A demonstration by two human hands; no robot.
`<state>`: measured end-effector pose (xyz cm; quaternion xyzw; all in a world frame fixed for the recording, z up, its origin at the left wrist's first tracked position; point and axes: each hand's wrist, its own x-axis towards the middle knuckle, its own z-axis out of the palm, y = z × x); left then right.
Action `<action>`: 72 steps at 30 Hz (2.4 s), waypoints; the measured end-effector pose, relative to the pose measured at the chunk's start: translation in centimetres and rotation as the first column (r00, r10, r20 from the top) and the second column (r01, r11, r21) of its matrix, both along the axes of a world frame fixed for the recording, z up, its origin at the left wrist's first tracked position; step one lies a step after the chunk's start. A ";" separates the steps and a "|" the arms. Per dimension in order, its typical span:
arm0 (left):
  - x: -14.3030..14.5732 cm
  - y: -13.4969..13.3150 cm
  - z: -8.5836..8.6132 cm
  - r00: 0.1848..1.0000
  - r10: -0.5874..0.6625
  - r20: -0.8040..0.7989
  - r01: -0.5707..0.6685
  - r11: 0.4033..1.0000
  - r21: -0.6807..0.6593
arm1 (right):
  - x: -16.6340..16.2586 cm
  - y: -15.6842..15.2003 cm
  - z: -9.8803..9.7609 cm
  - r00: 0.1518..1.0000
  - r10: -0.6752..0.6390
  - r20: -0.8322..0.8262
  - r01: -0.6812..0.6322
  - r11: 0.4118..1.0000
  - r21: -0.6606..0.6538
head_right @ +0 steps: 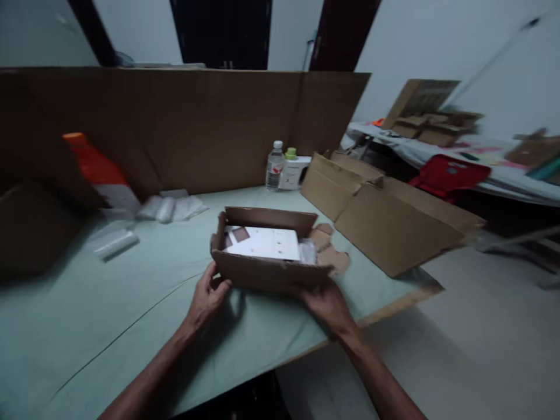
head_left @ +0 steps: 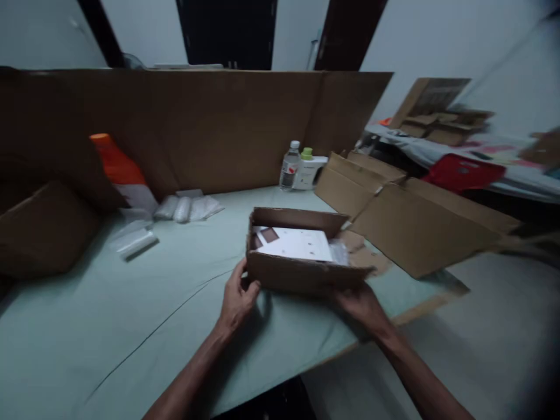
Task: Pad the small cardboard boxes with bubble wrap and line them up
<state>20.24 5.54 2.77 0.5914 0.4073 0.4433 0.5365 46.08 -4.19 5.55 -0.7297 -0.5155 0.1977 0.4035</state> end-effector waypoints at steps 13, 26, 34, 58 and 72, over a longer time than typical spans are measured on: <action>-13.1 -3.8 2.7 0.907 0.406 -0.109 -0.410 0.912 -0.014 | -11.3 5.9 1.5 0.968 0.251 0.015 -0.251 0.960 0.127; -15.0 -7.0 -1.3 0.936 0.294 -0.193 -0.260 0.948 0.183 | -8.0 4.8 -5.3 0.989 0.141 -0.045 -0.143 0.988 -0.051; -16.0 -7.6 -2.0 0.895 0.397 -0.203 -0.362 0.913 0.188 | -10.0 5.8 -5.7 0.969 0.235 -0.069 -0.238 0.971 -0.032; -26.8 -5.3 -1.7 0.888 0.425 -0.177 -0.390 0.899 0.200 | -19.5 8.4 -2.6 0.829 0.532 -0.174 -0.555 0.820 -0.138; -32.9 -8.3 -1.3 0.392 0.909 -0.137 -0.909 0.406 0.095 | -36.7 15.2 -1.4 0.539 0.752 -0.379 -0.814 0.580 -0.007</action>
